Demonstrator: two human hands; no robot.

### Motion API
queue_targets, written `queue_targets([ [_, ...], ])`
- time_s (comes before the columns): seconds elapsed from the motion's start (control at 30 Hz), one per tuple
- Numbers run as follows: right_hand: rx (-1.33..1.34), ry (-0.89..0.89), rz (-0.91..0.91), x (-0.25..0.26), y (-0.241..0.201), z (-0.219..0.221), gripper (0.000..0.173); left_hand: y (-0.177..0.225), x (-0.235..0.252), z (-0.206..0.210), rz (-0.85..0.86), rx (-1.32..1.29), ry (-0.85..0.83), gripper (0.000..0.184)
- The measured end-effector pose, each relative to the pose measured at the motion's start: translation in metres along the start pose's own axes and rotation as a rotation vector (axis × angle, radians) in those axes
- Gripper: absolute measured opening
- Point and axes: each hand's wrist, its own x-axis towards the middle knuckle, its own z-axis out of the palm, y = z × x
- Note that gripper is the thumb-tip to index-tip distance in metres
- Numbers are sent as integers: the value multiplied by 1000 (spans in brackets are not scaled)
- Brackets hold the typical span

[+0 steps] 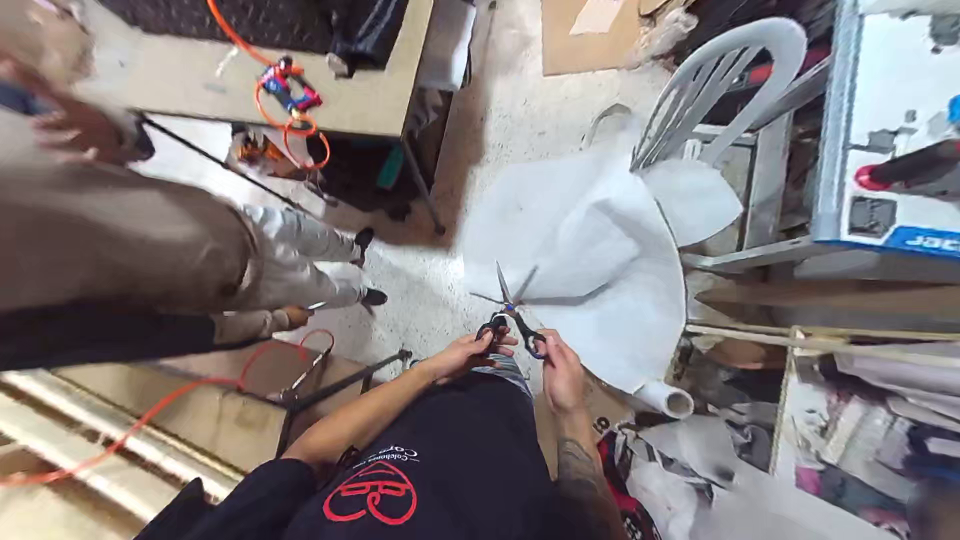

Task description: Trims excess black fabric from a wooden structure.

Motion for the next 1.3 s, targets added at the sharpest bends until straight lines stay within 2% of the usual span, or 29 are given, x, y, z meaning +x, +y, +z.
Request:
queue_targets([
  [0.1, -237, -61, -43, 88, -28, 21, 34, 75, 69, -5, 54, 28, 146, 64],
  [0.2, -475, -125, -123, 186, -63, 43, 30, 155, 146, -26, 180, 1, 342, 53],
  [0.27, -527, -138, -202, 260, -71, 58, 28, 203, 196, -55, 244, -11, 398, 46],
  [0.37, -535, -129, -287, 385, -70, 77, 22, 268, 270, -113, 290, -57, 443, 45],
  [0.43, -489, -102, -271, 477, -71, 90, 31, 317, 320, -161, 317, -112, 487, 45],
  [0.5, -419, -82, -129, 568, -82, 102, 48, 375, 368, -206, 349, -90, 492, 46],
  [0.53, -378, -82, -85, 623, -91, 113, 46, 419, 395, -232, 375, -40, 468, 47],
  [0.57, -353, -86, -64, 675, -104, 123, 37, 464, 421, -255, 397, 19, 443, 49],
  [0.6, -356, -92, -35, 710, -119, 128, 30, 497, 439, -266, 400, 64, 429, 49],
  [0.63, -368, -109, -17, 735, -139, 126, 29, 522, 457, -268, 423, 91, 384, 51],
  [0.73, -335, -129, -29, 840, -206, 130, 33, 634, 525, -283, 516, 256, 271, 52],
  [0.83, -245, -190, -5, 935, -248, 106, 32, 719, 592, -289, 513, 415, 213, 49],
  [0.9, -229, -240, 39, 1003, -260, 81, 33, 766, 648, -302, 430, 592, 179, 49],
  [0.97, -200, -245, 85, 1076, -263, 59, 34, 812, 711, -321, 302, 781, 141, 48],
  [1.07, -144, -152, 104, 1181, -251, 31, 17, 873, 807, -353, 165, 924, 55, 46],
  [1.1, -132, -158, 86, 1222, -248, 19, 17, 894, 842, -368, 145, 941, 54, 47],
  [1.2, -272, -234, 66, 1344, -255, -29, 30, 951, 939, -412, 54, 885, 167, 49],
  [1.3, -396, -271, 113, 1465, -303, -68, 43, 1032, 1014, -450, -18, 897, 423, 48],
])
